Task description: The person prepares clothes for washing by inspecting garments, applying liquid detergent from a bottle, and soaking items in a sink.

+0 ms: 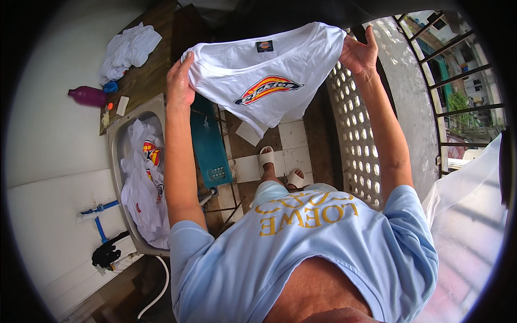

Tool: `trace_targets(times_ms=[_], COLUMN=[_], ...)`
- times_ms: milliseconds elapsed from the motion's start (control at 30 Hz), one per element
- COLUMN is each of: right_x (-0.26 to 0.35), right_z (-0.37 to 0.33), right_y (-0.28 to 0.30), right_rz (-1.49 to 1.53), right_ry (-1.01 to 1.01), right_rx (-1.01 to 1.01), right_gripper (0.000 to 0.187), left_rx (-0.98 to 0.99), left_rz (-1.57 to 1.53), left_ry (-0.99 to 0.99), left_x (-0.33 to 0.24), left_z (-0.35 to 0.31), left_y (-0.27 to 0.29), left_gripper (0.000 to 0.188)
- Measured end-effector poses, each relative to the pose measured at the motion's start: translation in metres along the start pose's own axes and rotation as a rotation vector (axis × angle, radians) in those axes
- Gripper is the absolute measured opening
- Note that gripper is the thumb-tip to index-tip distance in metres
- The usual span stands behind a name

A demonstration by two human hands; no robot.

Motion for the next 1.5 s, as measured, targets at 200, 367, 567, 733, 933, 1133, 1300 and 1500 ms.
trace_targets(times_ms=[200,367,567,733,933,1133,1300,1500], right_x=[-0.011,-0.026,-0.045,-0.058,-0.063,-0.059,-0.054,-0.061], right_z=[-0.001,-0.006,-0.020,-0.027,-0.041,-0.042,-0.034,-0.034], right_y=[0.005,0.000,-0.005,-0.009,-0.017,-0.003,0.014,0.026], right_rz=[0.020,-0.032,-0.051,-0.085,-0.126,-0.167,-0.148,-0.101], right_ry=[-0.049,-0.081,-0.129,-0.191,-0.159,-0.112,-0.102,-0.071], right_rx=[0.066,0.046,0.137,0.219,0.213,0.201,0.128,0.006], right_gripper=[0.100,0.100,0.096,0.093,0.092,0.093,0.093,0.091], left_rx=[-0.026,0.006,0.055,0.100,0.079,0.082,0.085,0.037], left_rz=[-0.028,-0.021,0.070,0.162,0.190,0.079,-0.005,-0.168], left_ry=[0.012,-0.028,-0.046,-0.067,-0.045,-0.053,-0.032,-0.005], left_x=[-0.007,-0.007,0.001,0.009,0.013,0.019,0.023,0.030], left_z=[-0.012,-0.014,-0.021,-0.029,-0.037,-0.034,-0.035,-0.044], left_y=[0.011,0.035,0.044,0.045,0.043,0.053,0.057,0.073], left_gripper=[0.030,0.030,0.021,0.015,0.016,0.021,0.027,0.026])
Point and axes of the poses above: each hand's wrist, its own z-axis towards the middle knuckle, its own y-axis out of the back of the hand, x = y × z, the point moved 4 cm from there along z, towards the middle knuckle, and after that the axes turned 13 degrees about -x, right-handed, at the moved point
